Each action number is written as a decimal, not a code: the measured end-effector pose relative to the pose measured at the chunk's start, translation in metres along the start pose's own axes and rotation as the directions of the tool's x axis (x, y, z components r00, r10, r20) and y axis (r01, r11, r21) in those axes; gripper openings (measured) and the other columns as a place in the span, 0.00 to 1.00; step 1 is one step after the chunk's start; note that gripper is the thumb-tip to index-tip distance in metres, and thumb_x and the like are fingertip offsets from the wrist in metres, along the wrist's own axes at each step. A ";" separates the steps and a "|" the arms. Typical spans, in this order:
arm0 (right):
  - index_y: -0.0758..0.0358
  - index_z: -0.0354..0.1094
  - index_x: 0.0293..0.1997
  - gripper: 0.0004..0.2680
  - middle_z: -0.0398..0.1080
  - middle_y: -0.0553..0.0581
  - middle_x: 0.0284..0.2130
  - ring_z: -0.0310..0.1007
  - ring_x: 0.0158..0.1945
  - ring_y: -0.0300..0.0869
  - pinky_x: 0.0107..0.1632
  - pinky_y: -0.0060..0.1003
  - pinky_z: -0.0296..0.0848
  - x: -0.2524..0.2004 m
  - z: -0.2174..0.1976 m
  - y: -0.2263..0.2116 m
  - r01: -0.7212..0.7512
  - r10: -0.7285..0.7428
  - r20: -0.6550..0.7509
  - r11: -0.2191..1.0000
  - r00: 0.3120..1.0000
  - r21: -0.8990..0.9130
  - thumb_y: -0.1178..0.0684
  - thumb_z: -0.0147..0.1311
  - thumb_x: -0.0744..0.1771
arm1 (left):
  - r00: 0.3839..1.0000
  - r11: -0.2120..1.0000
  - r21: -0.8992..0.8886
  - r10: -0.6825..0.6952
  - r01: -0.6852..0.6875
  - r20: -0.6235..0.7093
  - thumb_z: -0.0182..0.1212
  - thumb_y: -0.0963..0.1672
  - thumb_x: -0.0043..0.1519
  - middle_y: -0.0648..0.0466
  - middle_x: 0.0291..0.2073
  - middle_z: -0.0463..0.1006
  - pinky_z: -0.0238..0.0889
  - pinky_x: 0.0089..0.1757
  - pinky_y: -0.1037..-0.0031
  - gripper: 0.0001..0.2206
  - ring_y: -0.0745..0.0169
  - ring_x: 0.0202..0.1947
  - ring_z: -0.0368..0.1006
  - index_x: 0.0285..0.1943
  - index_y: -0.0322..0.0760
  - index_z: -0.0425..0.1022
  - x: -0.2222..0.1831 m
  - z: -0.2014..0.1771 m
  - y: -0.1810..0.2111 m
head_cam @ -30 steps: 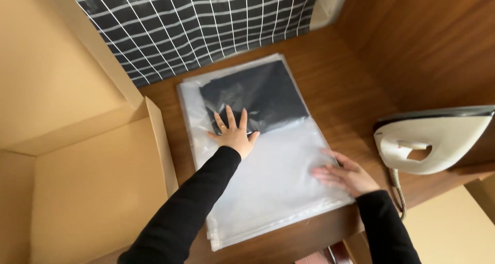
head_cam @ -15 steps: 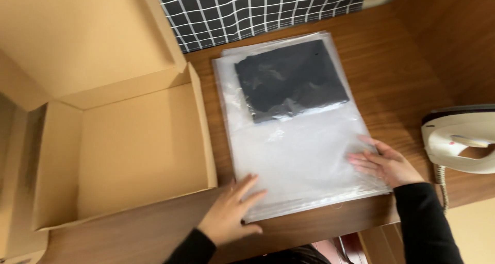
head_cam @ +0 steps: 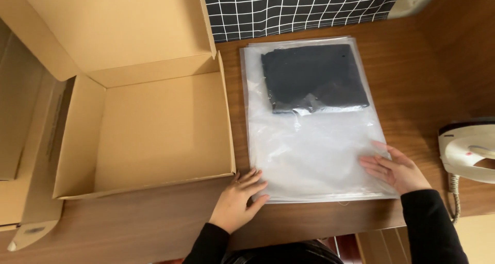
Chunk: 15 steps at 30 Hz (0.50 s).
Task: The person unboxes t-shirts from plastic bags, folds them, and hangs them on a clothing rack.
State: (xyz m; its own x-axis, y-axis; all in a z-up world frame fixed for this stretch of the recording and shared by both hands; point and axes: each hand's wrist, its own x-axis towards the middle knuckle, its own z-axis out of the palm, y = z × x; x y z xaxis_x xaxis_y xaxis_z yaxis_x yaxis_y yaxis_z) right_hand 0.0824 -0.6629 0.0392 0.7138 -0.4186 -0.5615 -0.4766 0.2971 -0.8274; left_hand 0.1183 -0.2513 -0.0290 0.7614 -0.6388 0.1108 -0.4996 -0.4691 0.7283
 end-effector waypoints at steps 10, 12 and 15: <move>0.63 0.59 0.76 0.18 0.70 0.80 0.57 0.71 0.63 0.63 0.65 0.47 0.69 0.017 -0.017 0.014 0.017 -0.018 0.031 0.999 0.999 0.030 0.66 0.40 0.74 | 0.996 0.995 0.094 -0.046 0.039 0.078 0.57 0.51 0.69 0.47 0.72 0.72 0.60 0.65 0.52 0.15 0.53 0.77 0.58 0.56 0.45 0.85 0.005 0.011 -0.004; 0.63 0.59 0.76 0.18 0.70 0.81 0.57 0.71 0.63 0.63 0.65 0.48 0.69 0.028 -0.022 0.026 0.012 -0.013 0.024 0.999 1.000 0.038 0.66 0.39 0.74 | 0.993 0.993 0.095 -0.080 0.072 0.086 0.54 0.47 0.68 0.47 0.71 0.73 0.59 0.65 0.52 0.14 0.55 0.77 0.60 0.54 0.46 0.86 0.008 0.014 0.000; 0.73 0.57 0.74 0.21 0.72 0.90 0.44 0.78 0.45 0.67 0.50 0.52 0.79 0.043 -0.035 0.052 0.305 -0.306 -0.073 0.952 0.949 -0.030 0.71 0.48 0.70 | 0.990 0.958 0.260 -0.139 0.125 0.036 0.57 0.43 0.58 0.56 0.69 0.76 0.67 0.59 0.48 0.17 0.57 0.74 0.64 0.54 0.54 0.84 0.012 0.031 0.002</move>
State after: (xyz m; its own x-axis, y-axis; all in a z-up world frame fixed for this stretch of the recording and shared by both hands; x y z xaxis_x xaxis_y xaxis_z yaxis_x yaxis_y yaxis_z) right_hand 0.0707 -0.6954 -0.0282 0.7859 -0.5512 -0.2804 -0.2517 0.1291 -0.9592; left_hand 0.1137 -0.2790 -0.0474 0.8078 -0.5892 -0.0158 -0.4909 -0.6873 0.5354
